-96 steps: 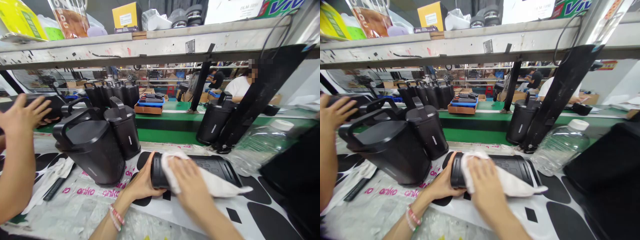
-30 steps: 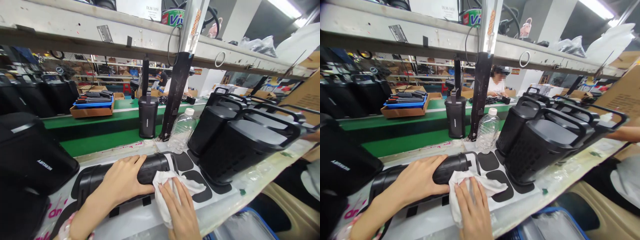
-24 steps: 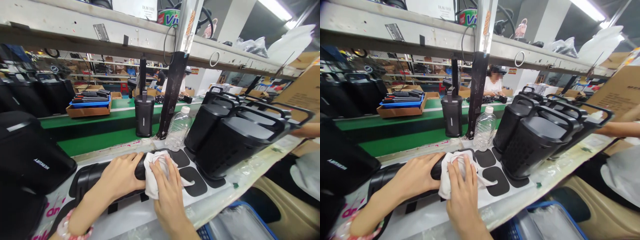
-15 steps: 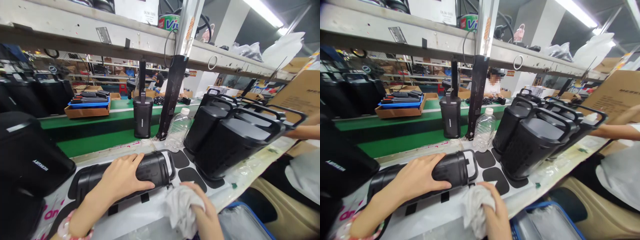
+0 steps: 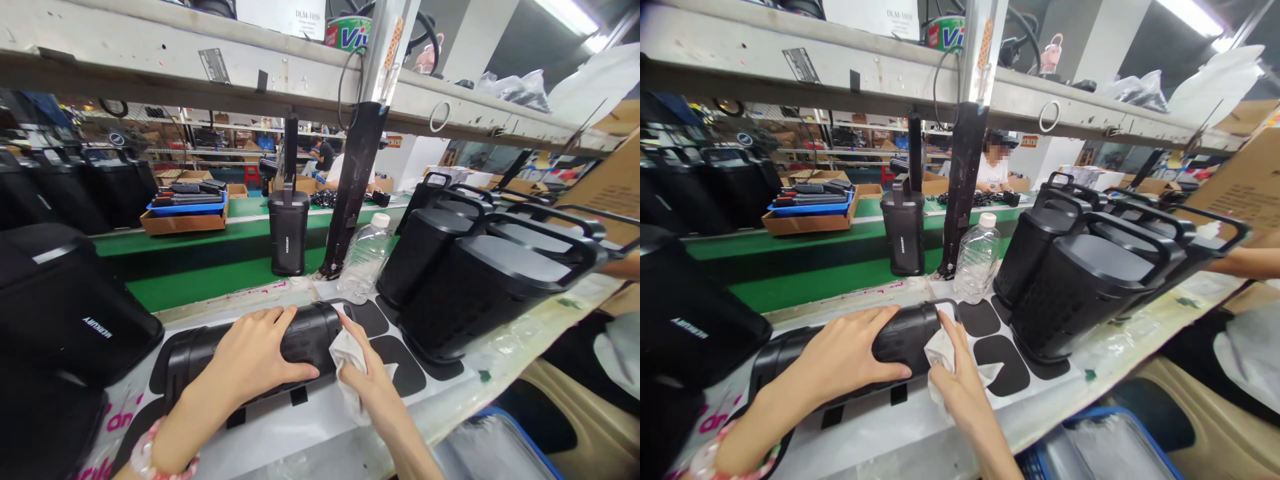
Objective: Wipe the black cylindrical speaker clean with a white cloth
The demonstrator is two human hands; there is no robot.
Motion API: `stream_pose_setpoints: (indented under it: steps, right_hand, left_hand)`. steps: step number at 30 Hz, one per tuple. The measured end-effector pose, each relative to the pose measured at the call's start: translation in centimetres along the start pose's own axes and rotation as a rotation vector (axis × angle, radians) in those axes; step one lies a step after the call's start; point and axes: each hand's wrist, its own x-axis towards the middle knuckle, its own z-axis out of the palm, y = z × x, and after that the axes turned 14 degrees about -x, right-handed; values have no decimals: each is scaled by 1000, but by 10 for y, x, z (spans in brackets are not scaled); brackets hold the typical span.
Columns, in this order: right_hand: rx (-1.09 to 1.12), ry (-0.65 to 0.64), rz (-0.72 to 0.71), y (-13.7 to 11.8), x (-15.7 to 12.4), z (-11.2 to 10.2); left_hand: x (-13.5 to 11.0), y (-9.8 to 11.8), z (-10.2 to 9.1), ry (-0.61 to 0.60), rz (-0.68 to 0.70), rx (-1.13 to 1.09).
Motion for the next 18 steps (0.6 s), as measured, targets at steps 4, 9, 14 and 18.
stream_pose_setpoints:
  steps: [4,9,14,18]
  right_hand:
    - [95,121,40,5,-3,1]
    - [313,131,236,16,-10,-18]
    - [25,-219,202,15,-21,-35]
    - [65,-297,187,3,-16,-22]
  left_hand:
    - [1,-1,0,-15,-4,-16]
    - [2,-3,0,-14,-2,-3]
    - [1,-1,0,-2,-9,5]
    - [-1,0,0,1,6,22]
